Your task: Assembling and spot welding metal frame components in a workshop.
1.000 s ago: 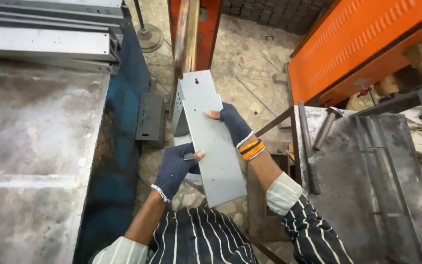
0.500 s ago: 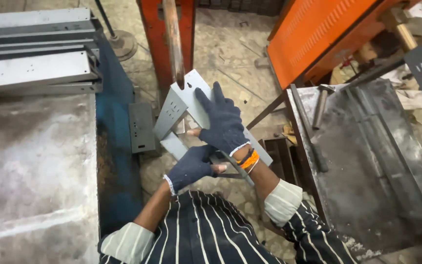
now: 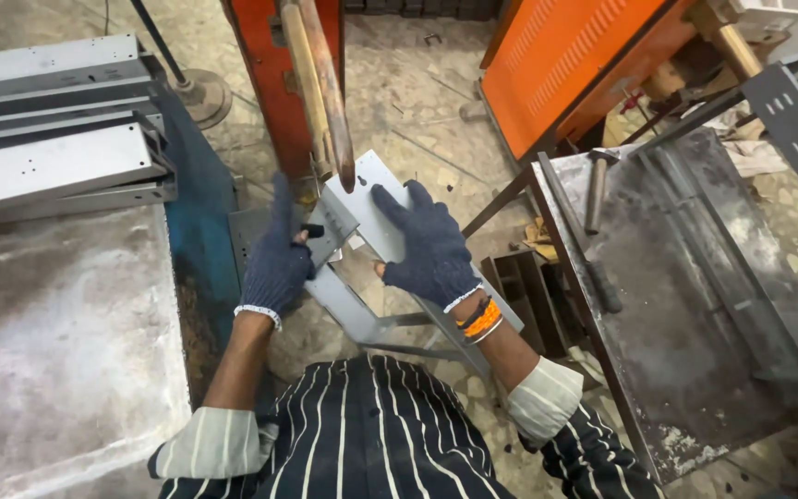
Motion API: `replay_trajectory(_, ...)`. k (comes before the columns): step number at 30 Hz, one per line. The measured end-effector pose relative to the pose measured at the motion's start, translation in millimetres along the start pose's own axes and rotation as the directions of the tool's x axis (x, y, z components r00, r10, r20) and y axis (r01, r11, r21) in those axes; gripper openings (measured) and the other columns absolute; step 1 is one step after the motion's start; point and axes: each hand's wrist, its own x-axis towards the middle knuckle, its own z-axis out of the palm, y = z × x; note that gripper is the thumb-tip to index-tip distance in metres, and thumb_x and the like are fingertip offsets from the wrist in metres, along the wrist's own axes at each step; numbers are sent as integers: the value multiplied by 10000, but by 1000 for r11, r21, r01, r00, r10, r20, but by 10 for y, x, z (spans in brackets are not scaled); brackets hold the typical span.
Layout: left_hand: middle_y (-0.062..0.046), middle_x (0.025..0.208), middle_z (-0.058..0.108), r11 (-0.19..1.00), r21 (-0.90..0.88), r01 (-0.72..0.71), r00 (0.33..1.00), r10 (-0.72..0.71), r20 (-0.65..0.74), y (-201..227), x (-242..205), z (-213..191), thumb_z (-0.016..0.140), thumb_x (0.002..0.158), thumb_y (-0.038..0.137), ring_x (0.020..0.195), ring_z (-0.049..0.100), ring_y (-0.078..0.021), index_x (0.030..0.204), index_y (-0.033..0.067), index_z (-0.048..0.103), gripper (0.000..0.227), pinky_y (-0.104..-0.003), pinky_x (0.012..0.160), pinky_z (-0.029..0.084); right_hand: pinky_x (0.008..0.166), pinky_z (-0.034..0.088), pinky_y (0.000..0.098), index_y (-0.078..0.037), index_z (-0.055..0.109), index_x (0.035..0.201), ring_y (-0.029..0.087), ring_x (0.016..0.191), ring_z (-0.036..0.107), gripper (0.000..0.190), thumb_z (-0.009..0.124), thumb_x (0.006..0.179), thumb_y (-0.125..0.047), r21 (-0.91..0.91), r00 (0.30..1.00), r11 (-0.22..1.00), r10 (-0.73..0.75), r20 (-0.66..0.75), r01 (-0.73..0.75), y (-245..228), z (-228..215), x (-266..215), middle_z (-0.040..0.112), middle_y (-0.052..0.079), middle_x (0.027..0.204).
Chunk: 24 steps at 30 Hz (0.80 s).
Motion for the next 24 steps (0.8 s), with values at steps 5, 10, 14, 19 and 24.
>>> replay_trajectory(5, -156, 926, 746, 985, 160, 58, 993, -40, -114, 506, -48, 61, 640, 944, 79, 599, 685, -200, 1357, 80, 588, 417, -364, 549, 520, 969, 498, 506, -267, 484, 1509, 465, 1117, 590, 1018, 883, 585, -421, -5, 1000, 1000, -4, 10, 4, 18, -16, 0, 439, 303, 1489)
replay_trajectory(10, -114, 820, 749, 981, 179, -78, 969, 117, -218, 397, -35, 40, 744, 950, 134, 655, 695, -186, 1110, 44, 758, 184, -342, 618, 535, 973, 498, 502, -267, 472, 1518, 460, 1126, 584, 1025, 885, 593, -425, -6, 997, 1000, 12, 73, -12, -29, -86, -13, 437, 299, 1487)
replay_trajectory(14, -128, 860, 750, 930, 229, -288, 915, 338, -221, 471, 56, 9, 772, 912, 123, 736, 729, -179, 1045, 23, 770, 166, -325, 684, 556, 978, 491, 510, -272, 470, 1521, 460, 1128, 582, 1024, 886, 597, -413, 23, 997, 1000, -5, 71, 3, 39, -53, 22, 430, 296, 1499)
replay_trajectory(19, -156, 894, 740, 901, 301, -311, 900, 381, -210, 512, 87, 3, 769, 906, 102, 773, 730, -229, 1043, 17, 775, 162, -337, 703, 554, 983, 491, 508, -268, 475, 1517, 461, 1134, 581, 1015, 881, 597, -403, 54, 998, 998, -30, 56, 27, 58, -32, 18, 438, 287, 1495)
replay_trajectory(24, -132, 896, 742, 902, 278, -330, 898, 391, -204, 538, 116, -30, 802, 899, 125, 768, 742, -242, 1012, 44, 772, 142, -337, 710, 555, 959, 502, 505, -267, 486, 1504, 456, 1115, 585, 1011, 882, 583, -395, 31, 998, 999, -17, 59, 16, 29, -30, 24, 437, 287, 1487)
